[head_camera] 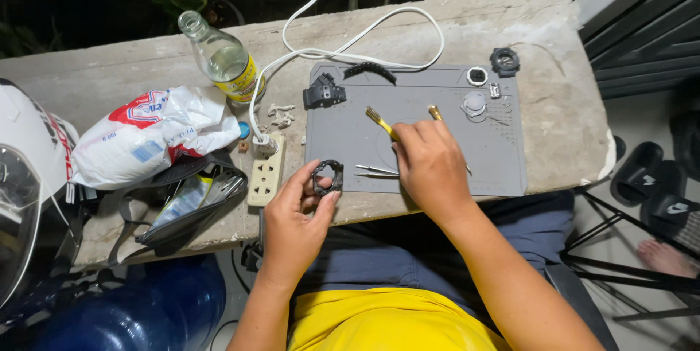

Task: The person cleans a disassembled watch case using a small brush and tweezers. They scrub the interior and exterior surfaces, then use tweezers to pick at small crevices and remove debris.

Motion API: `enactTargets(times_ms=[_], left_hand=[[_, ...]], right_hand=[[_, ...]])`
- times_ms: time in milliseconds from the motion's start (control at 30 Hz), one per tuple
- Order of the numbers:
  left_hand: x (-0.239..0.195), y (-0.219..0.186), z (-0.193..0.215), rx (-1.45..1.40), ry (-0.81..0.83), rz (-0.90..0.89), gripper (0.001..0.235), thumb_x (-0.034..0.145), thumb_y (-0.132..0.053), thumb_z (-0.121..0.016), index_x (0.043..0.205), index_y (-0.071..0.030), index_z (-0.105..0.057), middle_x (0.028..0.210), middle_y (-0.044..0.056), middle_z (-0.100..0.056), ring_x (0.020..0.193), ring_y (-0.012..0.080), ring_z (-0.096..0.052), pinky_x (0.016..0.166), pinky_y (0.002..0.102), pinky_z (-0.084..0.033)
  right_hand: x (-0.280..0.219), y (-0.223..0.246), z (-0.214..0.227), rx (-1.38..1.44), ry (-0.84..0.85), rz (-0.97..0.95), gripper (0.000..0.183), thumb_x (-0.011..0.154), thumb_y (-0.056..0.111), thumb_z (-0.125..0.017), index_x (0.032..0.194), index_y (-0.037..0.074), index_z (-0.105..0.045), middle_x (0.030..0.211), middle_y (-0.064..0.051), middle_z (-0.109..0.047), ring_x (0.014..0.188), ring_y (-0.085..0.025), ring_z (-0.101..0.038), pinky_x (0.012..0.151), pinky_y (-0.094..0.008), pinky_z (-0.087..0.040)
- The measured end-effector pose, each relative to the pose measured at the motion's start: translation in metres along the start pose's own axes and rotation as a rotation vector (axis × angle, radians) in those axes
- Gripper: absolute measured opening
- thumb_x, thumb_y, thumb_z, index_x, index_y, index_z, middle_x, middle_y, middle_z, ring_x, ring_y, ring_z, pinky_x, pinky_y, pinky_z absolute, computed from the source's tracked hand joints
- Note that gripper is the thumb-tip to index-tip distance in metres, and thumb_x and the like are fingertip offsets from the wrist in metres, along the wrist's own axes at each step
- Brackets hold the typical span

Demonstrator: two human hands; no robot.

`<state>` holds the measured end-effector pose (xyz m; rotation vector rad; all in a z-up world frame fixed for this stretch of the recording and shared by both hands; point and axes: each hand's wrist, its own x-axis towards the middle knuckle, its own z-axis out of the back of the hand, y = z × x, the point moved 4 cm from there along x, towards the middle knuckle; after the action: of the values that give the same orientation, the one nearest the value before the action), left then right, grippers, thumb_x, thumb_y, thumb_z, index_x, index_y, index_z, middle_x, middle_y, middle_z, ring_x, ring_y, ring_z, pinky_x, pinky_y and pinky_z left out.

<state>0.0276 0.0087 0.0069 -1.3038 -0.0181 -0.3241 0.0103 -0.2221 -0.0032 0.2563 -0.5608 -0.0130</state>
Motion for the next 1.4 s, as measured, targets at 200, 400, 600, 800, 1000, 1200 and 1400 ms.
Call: enactTargets(times_ms=[200,400,600,800,1000,1200,1400], left_hand=[[0.001,0.002,-0.002,-0.067,0.005,0.075,0.057,0.083,0.007,-0.074,0.138,0.001,-0.06,0.099,0.023,-0.074,0.087,0.0269,-0.076,0.075,0.037,-0.066],[0.0,0.004,-0.003,-0.18,0.006,0.126,0.056,0.084,0.005,-0.074,0.138,-0.003,-0.062,0.099,0.019,-0.074,0.084,0.0188,-0.073,0.076,0.033,-0.066],[0.0,0.015,0.001,-0.276,0.01,0.073,0.054,0.087,0.003,-0.073,0.139,-0.002,-0.061,0.101,0.02,-0.074,0.087,0.0191,-0.072,0.077,0.034,-0.065],[0.003,0.009,0.011,-0.347,0.011,0.021,0.053,0.091,0.003,-0.07,0.142,0.0,-0.057,0.099,0.016,-0.072,0.084,0.0125,-0.069,0.078,0.032,-0.064],[0.003,-0.009,0.022,-0.23,0.022,-0.079,0.049,0.09,0.002,-0.071,0.138,-0.001,-0.062,0.099,0.016,-0.073,0.083,0.0175,-0.074,0.077,0.035,-0.064],[0.008,-0.029,0.034,-0.102,0.001,-0.246,0.044,0.091,0.002,-0.071,0.133,0.003,-0.064,0.094,0.019,-0.07,0.086,0.0298,-0.075,0.08,0.038,-0.063],[0.008,-0.04,0.04,-0.067,-0.036,-0.322,0.041,0.091,0.002,-0.07,0.132,0.001,-0.066,0.091,0.015,-0.069,0.086,0.0275,-0.074,0.08,0.038,-0.064]], right_hand=[[0.001,-0.006,-0.01,0.017,0.091,-0.031,0.021,0.091,0.015,-0.071,0.112,0.013,-0.07,0.085,-0.009,-0.061,0.087,-0.032,-0.065,0.076,-0.045,-0.055],[0.003,-0.003,-0.01,-0.007,0.109,0.008,0.008,0.088,0.013,-0.07,0.096,0.011,-0.067,0.08,-0.009,-0.055,0.084,-0.034,-0.064,0.075,-0.044,-0.054],[0.009,0.012,0.022,0.189,-0.02,0.034,0.008,0.095,0.004,-0.058,0.102,0.008,-0.059,0.085,-0.01,-0.052,0.082,-0.036,-0.063,0.078,-0.043,-0.054],[-0.01,0.051,0.038,0.662,0.079,-0.011,0.022,0.085,-0.005,-0.061,0.097,0.011,-0.067,0.078,-0.007,-0.071,0.07,-0.03,-0.071,0.067,-0.036,-0.058],[0.001,0.041,0.042,0.733,-0.055,-0.029,0.026,0.08,-0.014,-0.071,0.092,0.009,-0.073,0.088,-0.007,-0.073,0.073,-0.022,-0.068,0.066,-0.031,-0.055],[0.011,0.077,0.057,0.65,0.125,0.132,0.024,0.08,-0.013,-0.063,0.076,0.01,-0.065,0.078,-0.006,-0.067,0.069,-0.029,-0.068,0.065,-0.034,-0.057],[0.011,0.076,0.049,0.67,0.133,0.109,0.023,0.083,-0.01,-0.063,0.077,0.012,-0.063,0.082,-0.006,-0.069,0.072,-0.03,-0.068,0.067,-0.035,-0.057]])
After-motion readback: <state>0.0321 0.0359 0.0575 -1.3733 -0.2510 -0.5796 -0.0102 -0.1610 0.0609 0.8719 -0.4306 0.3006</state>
